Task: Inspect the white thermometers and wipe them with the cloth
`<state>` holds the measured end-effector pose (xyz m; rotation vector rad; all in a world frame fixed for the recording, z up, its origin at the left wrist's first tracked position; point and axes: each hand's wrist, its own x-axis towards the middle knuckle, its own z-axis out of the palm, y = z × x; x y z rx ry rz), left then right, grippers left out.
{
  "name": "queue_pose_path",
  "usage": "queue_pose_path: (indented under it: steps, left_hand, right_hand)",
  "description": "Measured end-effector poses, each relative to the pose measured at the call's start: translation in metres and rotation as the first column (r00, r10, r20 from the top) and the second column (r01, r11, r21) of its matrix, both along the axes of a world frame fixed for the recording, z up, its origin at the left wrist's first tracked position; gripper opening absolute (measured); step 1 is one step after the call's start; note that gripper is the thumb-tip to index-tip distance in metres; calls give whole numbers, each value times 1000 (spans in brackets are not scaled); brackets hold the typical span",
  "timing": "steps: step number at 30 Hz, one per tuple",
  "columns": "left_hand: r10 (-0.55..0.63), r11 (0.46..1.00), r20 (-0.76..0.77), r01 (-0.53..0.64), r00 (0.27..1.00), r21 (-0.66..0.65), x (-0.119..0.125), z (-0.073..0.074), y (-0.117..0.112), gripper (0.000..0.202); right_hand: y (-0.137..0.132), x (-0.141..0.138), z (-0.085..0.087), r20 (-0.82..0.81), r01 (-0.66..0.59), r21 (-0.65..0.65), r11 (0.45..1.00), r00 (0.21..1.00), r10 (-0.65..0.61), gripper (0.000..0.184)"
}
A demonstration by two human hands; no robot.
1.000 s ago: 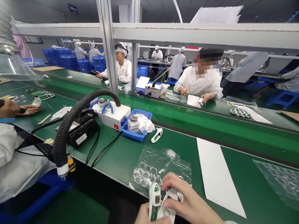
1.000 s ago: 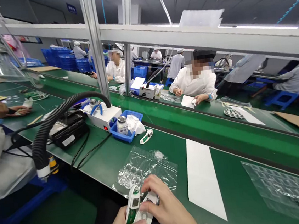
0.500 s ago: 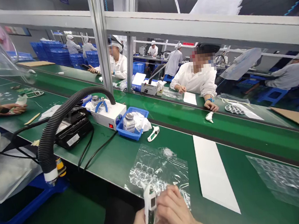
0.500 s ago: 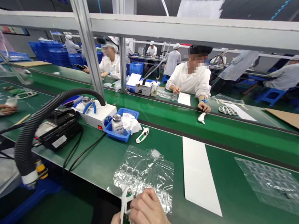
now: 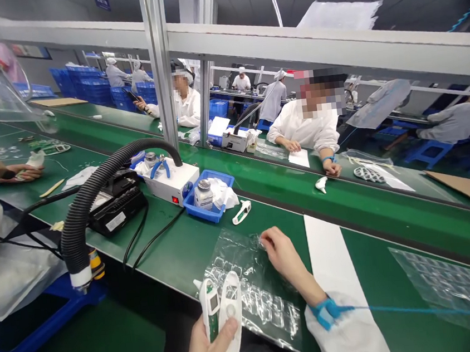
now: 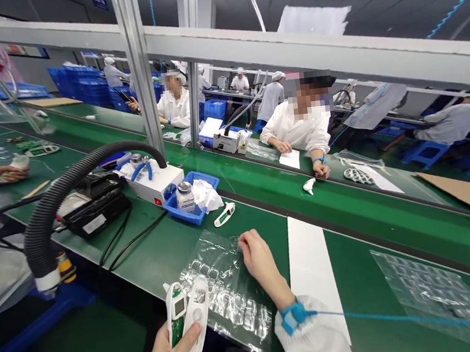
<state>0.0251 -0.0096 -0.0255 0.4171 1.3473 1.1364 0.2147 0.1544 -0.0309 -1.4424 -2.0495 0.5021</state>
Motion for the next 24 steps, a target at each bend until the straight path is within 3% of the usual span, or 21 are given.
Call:
queue_pose_path:
  steps: [3,6,10,15,17,19,21,24]
  left_hand:
    - [26,1000,41,-26,999,-1,-6,-11,2,60]
    - [26,1000,32,-26,999,12,-10,-17,3,56]
    - [47,999,-38,-46,998,28,-14,-20,2,53]
    - [-9,999,-81,13,997,45,-20,-25,1,51]
    - [-27,998,-98,32,995,50,-20,-28,1,52]
    - [-50,997,-123,58,991,56,-19,-29,0,50]
    - [-58,995,-164,72,985,75,-16,-28,0,47]
    - [-24,993,-234,50,972,104,-11,-23,1,43]
  right_hand:
    - [-31,-21,-1,4,-96,-80,992,995,97,14]
    - [-48,-38,-11,67,-75,-116,990,994,83,12]
    - [-56,-49,-19,82,17,-89,996,997,-9,16]
    - [-70,-52,-9,-119,-10,55,998,993,16,20]
    - [-74,-50,1,-294,31,-22,999,955,-36,23]
    - [-77,-49,10,-438,22,-204,979,892,-112,25]
    - [-81,-50,17,-498,-51,-356,933,855,-143,27]
    - [-88,-55,20,-509,-122,-438,890,850,-134,26]
